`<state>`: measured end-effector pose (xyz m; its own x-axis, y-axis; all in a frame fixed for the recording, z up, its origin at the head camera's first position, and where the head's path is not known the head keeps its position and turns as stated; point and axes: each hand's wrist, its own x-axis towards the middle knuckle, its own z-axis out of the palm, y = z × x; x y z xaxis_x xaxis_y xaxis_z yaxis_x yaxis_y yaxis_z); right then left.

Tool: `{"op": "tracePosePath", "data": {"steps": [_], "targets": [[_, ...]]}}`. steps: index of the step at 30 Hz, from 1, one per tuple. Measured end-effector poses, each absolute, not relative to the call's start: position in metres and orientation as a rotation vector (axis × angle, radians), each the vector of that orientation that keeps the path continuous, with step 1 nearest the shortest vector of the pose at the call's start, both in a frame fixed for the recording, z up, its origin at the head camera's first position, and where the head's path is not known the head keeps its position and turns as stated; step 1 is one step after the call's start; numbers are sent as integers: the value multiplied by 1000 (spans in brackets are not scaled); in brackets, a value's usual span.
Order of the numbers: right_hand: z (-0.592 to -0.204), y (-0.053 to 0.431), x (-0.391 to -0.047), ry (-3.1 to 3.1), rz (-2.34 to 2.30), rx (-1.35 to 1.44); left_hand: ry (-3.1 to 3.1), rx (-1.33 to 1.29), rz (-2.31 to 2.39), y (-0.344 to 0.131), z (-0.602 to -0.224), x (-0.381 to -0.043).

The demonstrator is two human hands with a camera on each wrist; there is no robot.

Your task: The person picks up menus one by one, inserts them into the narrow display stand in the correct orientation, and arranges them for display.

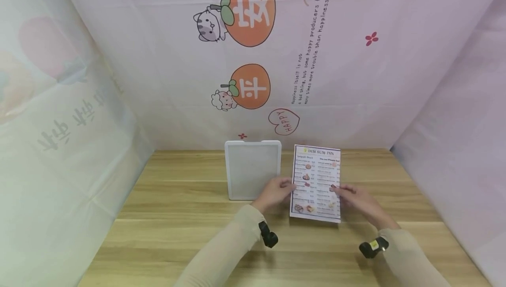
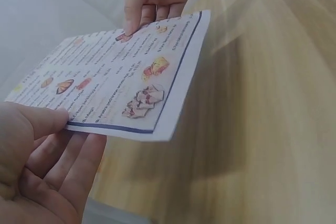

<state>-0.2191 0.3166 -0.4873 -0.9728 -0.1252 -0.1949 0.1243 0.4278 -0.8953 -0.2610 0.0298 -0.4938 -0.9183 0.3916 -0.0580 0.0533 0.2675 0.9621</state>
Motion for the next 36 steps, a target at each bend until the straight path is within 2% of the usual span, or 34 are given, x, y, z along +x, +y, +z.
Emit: {"op": "tracePosePath", "data": {"steps": [8,20,36], "targets": [[-472,314,-221,2437,-1701,-156,2290,424,1706,22,-472,-265],[-444,299,-231,2523,-1655,-44,2370,428,1711,5,-447,-277],[-413,276,-246,2632,-1603,-139,2432,441,1770,-19,-418,-285]]}}
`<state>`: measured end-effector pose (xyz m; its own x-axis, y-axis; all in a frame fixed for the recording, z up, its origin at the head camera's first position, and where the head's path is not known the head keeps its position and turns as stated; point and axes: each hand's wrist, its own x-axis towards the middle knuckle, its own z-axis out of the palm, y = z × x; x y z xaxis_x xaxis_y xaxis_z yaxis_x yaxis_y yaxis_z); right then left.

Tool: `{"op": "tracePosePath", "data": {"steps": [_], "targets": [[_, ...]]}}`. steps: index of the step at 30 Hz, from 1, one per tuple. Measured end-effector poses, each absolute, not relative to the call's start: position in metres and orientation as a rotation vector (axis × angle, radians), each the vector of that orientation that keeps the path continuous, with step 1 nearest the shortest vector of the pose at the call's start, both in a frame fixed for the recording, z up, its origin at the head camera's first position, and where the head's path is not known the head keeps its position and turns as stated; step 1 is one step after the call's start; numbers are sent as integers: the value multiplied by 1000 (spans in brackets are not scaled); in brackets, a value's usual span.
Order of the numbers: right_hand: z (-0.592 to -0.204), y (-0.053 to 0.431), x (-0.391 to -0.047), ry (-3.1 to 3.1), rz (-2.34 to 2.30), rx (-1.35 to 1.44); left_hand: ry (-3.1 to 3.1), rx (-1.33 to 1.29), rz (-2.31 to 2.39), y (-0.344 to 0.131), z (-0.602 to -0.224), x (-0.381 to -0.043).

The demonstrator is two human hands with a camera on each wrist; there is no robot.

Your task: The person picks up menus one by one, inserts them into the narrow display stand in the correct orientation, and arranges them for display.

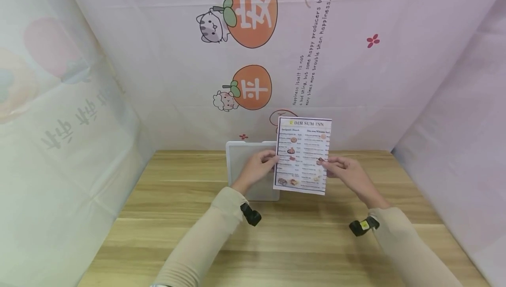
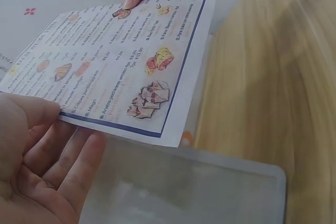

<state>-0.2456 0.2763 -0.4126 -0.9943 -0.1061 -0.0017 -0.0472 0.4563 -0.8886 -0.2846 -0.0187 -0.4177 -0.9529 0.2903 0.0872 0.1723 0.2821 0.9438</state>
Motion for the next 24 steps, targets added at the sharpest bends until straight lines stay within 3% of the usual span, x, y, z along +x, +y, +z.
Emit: {"op": "tracePosePath", "data": {"steps": [24], "targets": [[-356,232,-285,2657,-1690,-331,2572,452,1812,-67,-361,-306]]}}
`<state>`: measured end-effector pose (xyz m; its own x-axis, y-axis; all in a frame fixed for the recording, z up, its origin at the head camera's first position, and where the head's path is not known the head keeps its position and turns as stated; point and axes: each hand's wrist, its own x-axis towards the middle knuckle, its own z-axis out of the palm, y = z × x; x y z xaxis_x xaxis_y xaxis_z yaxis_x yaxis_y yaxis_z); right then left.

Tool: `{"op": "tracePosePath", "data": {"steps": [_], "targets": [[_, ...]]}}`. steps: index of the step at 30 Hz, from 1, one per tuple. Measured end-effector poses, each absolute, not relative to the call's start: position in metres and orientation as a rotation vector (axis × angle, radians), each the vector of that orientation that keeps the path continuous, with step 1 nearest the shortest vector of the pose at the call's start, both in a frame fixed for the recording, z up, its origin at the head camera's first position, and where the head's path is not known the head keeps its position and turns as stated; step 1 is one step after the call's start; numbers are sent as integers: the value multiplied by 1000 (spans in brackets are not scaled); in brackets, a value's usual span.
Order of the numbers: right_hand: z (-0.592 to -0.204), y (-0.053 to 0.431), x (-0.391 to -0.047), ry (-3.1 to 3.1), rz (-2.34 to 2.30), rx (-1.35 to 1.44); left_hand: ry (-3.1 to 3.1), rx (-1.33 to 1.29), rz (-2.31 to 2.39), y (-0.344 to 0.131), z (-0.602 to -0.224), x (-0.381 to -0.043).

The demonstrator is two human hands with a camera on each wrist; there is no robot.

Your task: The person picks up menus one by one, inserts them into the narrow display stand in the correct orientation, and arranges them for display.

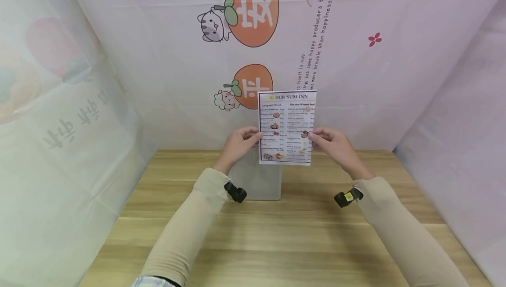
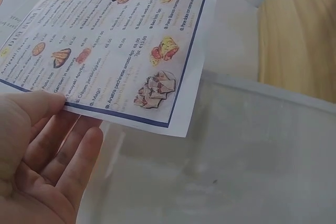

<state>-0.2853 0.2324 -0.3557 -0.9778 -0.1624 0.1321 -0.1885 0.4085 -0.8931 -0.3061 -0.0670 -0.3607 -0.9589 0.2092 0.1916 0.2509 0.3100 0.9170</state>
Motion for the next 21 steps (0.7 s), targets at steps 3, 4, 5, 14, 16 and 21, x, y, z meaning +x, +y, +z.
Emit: {"op": "tracePosePath", "data": {"steps": [3,4,5,14,16,21], "targets": [[-349,227,-289,-2609,1656,318,-2510,-432,-1776,-72,-353,-310],[-348,225,-290,-2606,1655,316,-2507,-427,-1776,-74,-351,-311],[-345,223,-292,-2604,1661,314,-2505,-425,-1778,-75,-349,-312],[-328,207,-306,-2518,1614,387,-2489,-403,-1757,-88,-329,-317],[-325,204,-308,-2500,1624,391,-2489,-398,-1747,-90,-326,-319],[-318,196,-312,-2472,1625,395,-2471,-390,-1747,-96,-320,-322]]}}
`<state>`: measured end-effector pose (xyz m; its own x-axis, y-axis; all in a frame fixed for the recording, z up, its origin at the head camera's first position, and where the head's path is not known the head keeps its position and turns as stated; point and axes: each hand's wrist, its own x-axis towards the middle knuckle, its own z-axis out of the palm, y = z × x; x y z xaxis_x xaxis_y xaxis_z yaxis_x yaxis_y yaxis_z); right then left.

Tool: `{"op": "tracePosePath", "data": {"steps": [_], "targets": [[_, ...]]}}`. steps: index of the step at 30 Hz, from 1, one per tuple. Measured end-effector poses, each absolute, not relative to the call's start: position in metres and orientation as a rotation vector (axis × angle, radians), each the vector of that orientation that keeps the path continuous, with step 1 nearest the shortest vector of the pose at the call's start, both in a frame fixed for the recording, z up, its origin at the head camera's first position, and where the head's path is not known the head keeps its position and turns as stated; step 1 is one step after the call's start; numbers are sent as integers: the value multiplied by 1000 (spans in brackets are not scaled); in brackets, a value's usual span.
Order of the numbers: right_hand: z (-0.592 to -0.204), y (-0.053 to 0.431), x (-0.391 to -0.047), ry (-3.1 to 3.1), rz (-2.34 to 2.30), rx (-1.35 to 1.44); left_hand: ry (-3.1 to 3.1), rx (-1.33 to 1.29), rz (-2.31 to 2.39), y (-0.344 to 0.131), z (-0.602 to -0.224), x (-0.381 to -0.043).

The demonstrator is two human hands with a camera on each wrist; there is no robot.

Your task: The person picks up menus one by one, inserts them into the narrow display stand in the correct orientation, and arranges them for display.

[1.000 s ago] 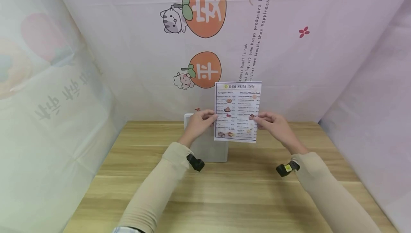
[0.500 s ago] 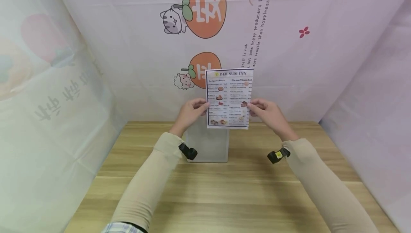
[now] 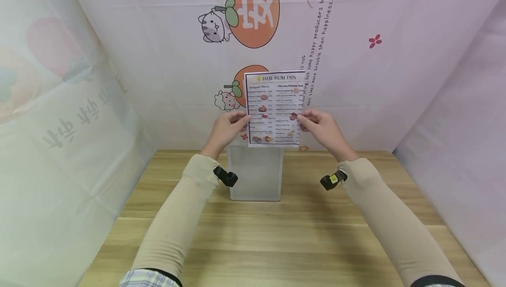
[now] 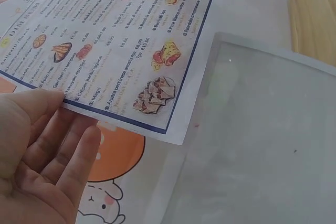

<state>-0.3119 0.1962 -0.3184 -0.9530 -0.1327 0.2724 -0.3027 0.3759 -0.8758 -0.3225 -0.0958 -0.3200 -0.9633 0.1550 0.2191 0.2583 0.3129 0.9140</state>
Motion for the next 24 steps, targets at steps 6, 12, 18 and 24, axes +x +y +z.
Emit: {"op": "tracePosePath", "data": {"steps": [6,12,18,24], "targets": [[-312,188,-316,-2444,1620,419,-2426,-374,-1760,-100,-313,-325],[-306,182,-318,-2420,1626,441,-2404,-373,-1781,-105,-309,-326],[-304,176,-321,-2413,1648,492,-2405,-345,-1779,-110,-308,-326],[-303,173,-321,-2434,1659,492,-2414,-330,-1777,-113,-307,-322]]}}
